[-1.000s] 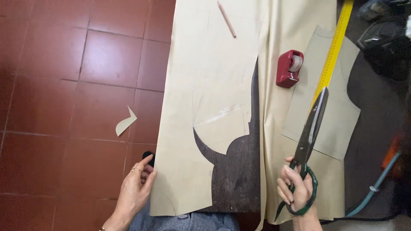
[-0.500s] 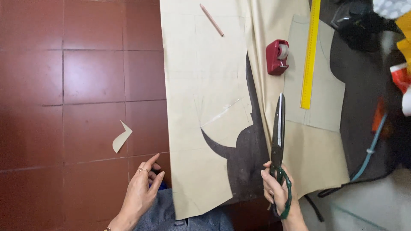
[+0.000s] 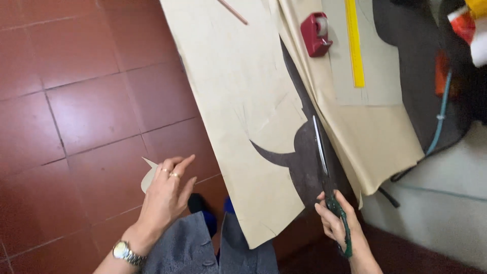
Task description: The person cuts a large sheet of beige paper along drawn lines using shears. They then fold a section of the paper and secure it with pieces of clear tape from a dispenser.
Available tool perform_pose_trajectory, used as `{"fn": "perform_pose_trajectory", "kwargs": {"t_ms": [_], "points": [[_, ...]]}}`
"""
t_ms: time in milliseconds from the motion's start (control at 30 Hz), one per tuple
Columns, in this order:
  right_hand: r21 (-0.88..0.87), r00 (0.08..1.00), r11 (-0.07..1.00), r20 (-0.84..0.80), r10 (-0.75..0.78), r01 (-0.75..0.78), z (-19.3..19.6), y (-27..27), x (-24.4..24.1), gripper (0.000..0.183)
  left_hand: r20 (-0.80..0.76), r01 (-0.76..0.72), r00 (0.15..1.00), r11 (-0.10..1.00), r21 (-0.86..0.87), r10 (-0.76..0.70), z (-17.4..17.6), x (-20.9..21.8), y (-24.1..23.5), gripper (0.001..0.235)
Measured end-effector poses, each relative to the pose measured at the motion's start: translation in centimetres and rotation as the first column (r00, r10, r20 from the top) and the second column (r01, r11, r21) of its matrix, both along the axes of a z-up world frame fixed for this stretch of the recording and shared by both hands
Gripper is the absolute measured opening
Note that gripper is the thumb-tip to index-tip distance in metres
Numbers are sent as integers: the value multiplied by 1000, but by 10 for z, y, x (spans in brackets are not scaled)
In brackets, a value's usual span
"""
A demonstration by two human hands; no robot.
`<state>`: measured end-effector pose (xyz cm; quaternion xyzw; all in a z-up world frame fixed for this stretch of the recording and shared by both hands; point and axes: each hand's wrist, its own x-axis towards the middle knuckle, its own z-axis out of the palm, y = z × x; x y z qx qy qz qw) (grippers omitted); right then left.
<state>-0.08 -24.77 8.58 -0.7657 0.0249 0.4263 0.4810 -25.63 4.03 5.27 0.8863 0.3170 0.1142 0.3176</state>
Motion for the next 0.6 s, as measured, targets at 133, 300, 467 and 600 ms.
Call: {"fn": "perform_pose_trajectory", "kwargs": {"t_ms": [133,300,467,600], "points": [[-120,998,991,-28,-58,54,11,1,-7,6,87,147,984,984,95,-156,-3,33,19,49],[-206,997,978,-67,-35,21,16,4,1,16,125,336,925,925,178,-360,-5,84,28,37],[-147,991,989,-133,-20,0,16,9,16,30,82,462,870,861,213,-487,-9,117,42,37],[-130,983,992,-183,-31,7,-10,-2,30,19,-30,522,844,809,270,-535,-25,138,59,34]]}}
